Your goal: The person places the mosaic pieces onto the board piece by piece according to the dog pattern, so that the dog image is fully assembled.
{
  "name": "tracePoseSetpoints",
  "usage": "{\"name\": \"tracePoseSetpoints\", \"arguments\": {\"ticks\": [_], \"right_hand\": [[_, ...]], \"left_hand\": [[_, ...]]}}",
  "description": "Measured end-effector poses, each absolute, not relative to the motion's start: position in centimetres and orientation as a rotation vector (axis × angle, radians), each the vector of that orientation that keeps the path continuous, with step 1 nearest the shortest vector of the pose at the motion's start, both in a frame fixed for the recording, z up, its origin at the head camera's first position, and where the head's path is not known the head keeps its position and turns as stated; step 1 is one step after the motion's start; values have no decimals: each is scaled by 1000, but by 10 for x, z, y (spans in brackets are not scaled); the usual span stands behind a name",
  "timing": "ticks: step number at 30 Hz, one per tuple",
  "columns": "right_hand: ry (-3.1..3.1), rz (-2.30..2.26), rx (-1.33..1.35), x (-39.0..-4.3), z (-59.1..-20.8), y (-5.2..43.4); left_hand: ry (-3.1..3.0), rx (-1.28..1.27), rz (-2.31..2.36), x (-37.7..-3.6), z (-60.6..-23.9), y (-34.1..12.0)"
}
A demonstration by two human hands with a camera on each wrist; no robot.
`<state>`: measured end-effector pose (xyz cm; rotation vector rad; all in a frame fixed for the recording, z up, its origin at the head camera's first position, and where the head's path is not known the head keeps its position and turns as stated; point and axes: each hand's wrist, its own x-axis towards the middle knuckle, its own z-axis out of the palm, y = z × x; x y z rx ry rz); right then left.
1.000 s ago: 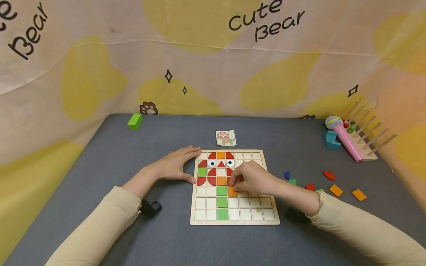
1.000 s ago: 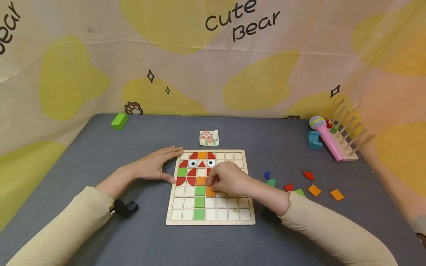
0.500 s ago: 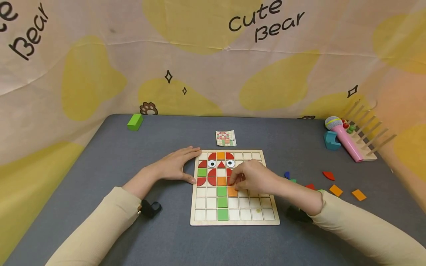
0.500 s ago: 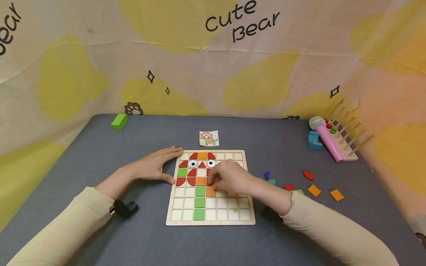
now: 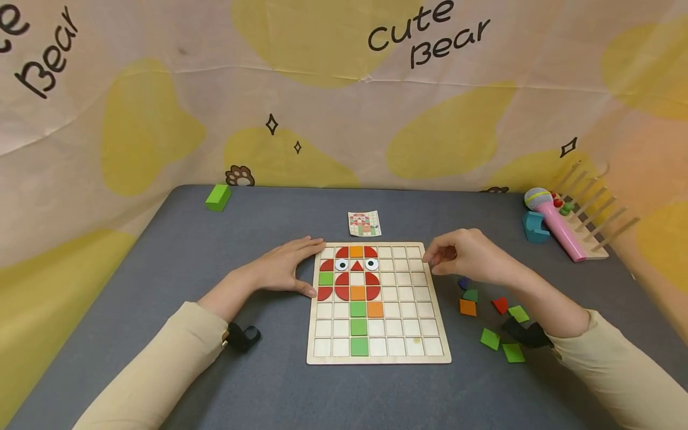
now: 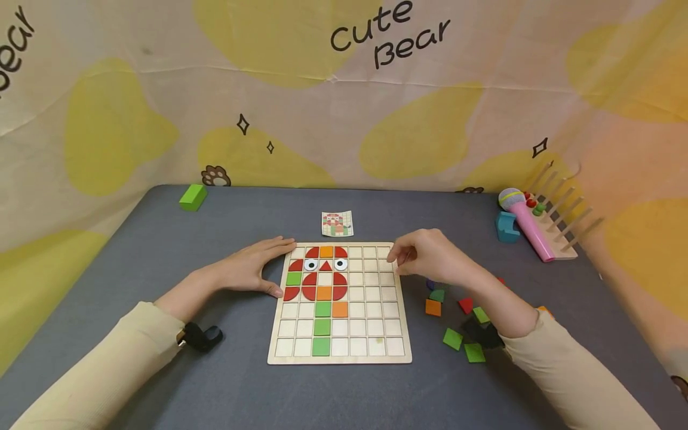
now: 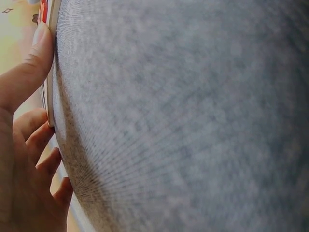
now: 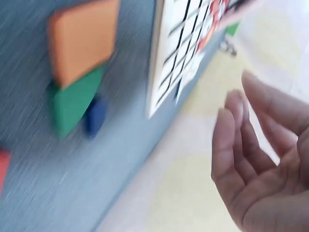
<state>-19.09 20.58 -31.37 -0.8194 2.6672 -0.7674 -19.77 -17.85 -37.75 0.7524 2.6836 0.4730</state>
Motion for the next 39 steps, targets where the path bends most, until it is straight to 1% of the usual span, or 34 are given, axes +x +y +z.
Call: {"name": "tracePoseSetpoints", "arguments": {"ticks": [6, 12, 19, 29, 39], "right_hand": [[2411, -665, -923, -196, -318, 243], [2239, -633, -884, -192, -334, 261], [2227, -635, -886, -190, -340, 265], [2253, -653, -992, -193, -352, 266], [2349, -640, -1040, -192, -352, 261]], "left_hand": [[2685, 760, 476, -198, -377, -179], [2687, 753, 463, -200, -381, -180], [2684, 759, 474, -198, -379, -181], [2688, 769, 467, -199, -380, -180], [2687, 756, 468, -198, -380, -181]]}}
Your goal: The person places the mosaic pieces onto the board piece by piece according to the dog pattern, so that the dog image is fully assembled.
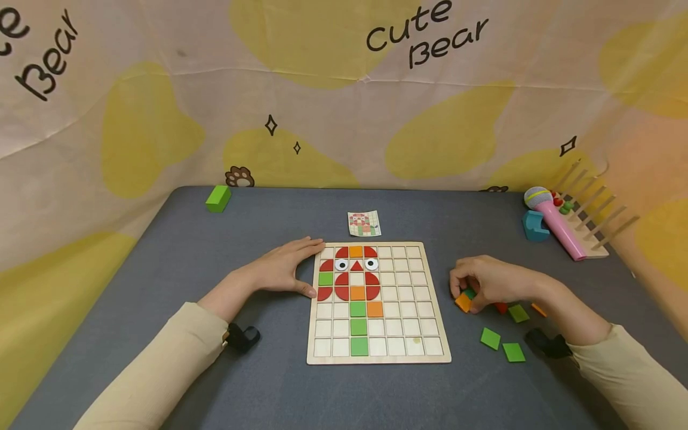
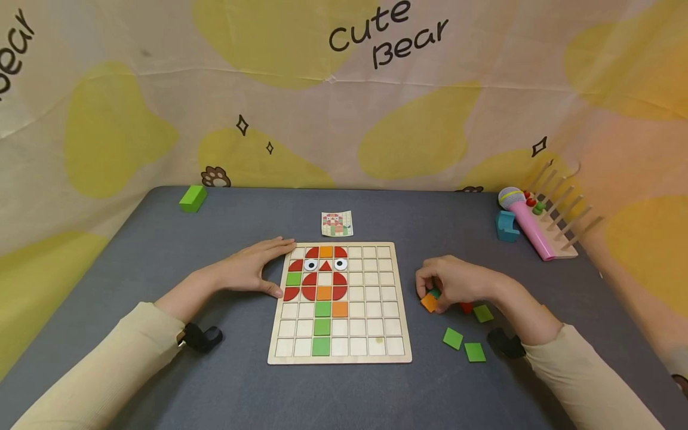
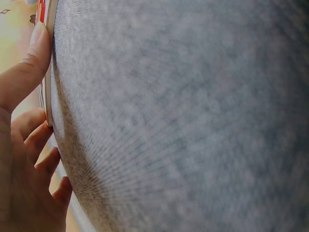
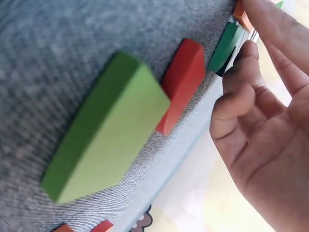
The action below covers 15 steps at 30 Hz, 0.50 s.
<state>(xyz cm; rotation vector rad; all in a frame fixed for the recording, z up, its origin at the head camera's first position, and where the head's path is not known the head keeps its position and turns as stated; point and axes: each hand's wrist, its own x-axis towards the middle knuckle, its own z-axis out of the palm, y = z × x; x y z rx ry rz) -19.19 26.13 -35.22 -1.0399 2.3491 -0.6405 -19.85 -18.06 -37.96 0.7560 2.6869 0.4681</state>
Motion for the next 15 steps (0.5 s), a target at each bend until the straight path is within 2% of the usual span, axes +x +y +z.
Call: {"name": "tracePoseSetpoints", "arguments": {"ticks": [15], "right_hand": [[2354, -694, -973, -194, -340, 242]], "left_hand": [[2683, 741, 468, -197, -377, -180]]}}
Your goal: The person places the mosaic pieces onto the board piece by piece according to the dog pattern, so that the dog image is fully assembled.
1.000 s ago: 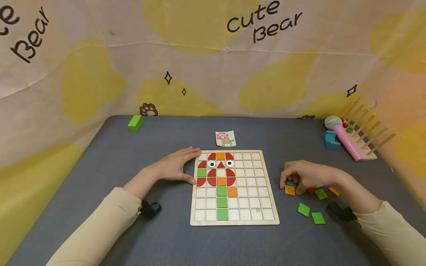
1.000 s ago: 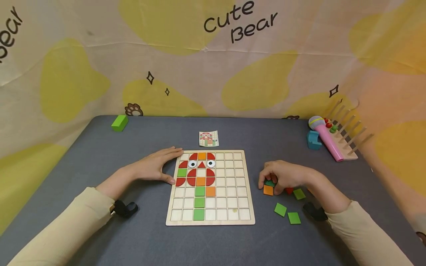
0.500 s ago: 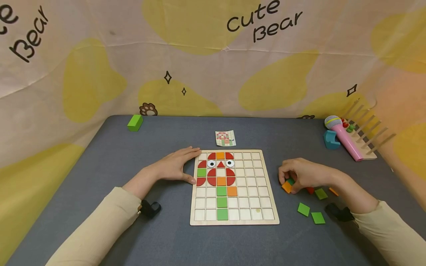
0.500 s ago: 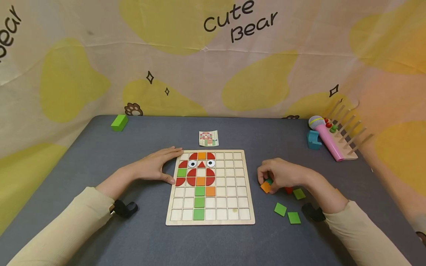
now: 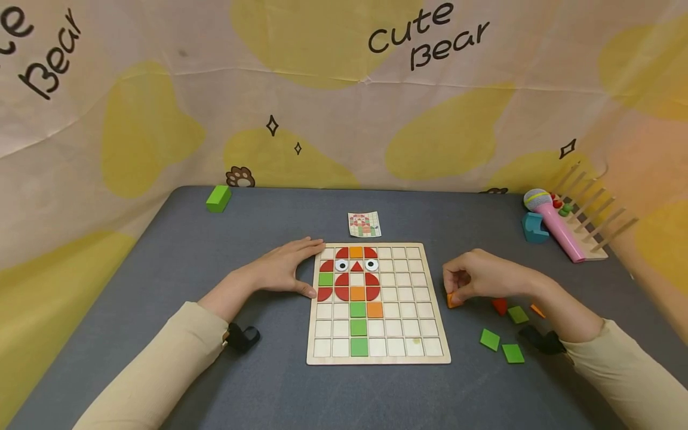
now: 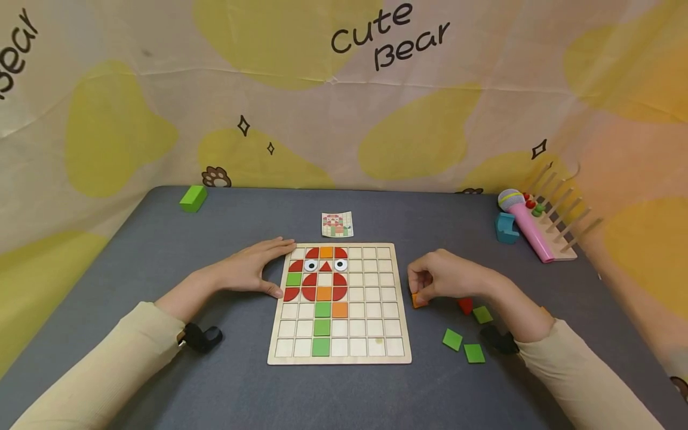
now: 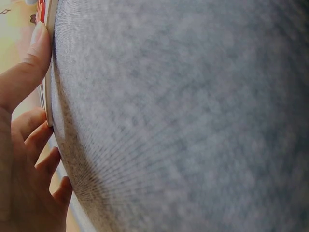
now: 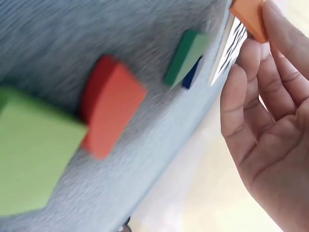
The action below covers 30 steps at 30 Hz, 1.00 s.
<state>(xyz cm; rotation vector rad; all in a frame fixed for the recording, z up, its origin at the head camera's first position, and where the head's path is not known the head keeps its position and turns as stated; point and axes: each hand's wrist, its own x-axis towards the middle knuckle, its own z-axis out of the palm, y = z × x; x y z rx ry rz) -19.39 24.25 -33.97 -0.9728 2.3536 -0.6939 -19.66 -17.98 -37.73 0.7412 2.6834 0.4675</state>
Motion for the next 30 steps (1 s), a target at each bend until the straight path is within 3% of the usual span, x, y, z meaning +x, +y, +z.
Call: {"name": "tracePoseSetpoints", "arguments": {"ticks": [30], "right_hand": [[2381, -881, -1041, -161, -348, 141]], "left_hand": [[2682, 756, 471, -198, -377, -180]]}}
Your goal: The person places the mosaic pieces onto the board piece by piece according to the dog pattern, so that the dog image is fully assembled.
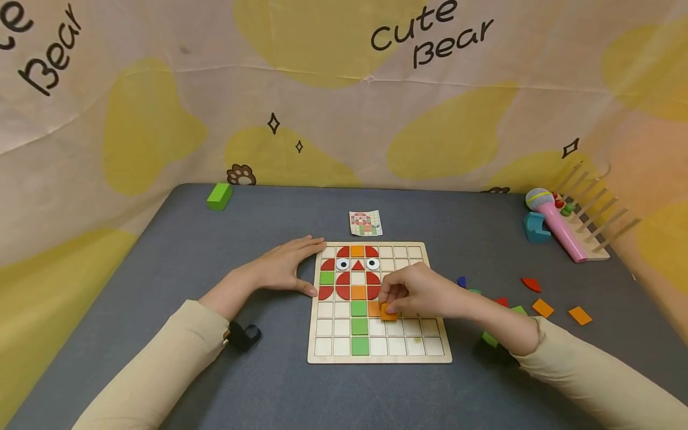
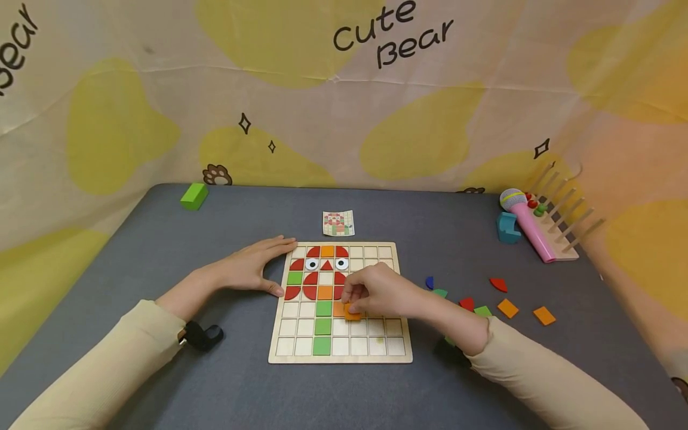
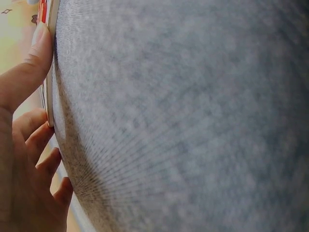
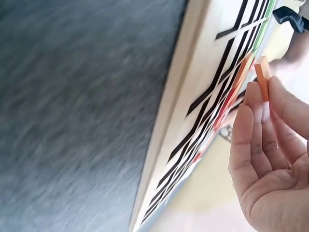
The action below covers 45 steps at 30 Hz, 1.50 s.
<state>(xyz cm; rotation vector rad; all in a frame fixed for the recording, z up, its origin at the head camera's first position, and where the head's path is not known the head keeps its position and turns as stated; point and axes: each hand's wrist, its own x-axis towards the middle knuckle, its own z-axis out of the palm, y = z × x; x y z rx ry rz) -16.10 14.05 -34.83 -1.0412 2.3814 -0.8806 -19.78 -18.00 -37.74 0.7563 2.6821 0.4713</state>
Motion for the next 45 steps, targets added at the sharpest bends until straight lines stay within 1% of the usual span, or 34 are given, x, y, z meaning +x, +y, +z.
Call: {"name": "tracePoseSetpoints", "arguments": {"ticks": [15, 32, 40, 45], "right_hand": [[2380, -872, -1030, -146, -353, 122], [2450, -829, -1098, -146, -361, 121], [2468, -798, -1092, -147, -353, 120], [2528, -797, -1041, -153, -342, 134]], "left_hand": [[2684, 741, 473, -198, -377, -179], [2684, 759, 473, -199, -378, -179], [2681, 758, 477, -197, -376, -180], [2677, 755, 479, -197, -376, -179]]}}
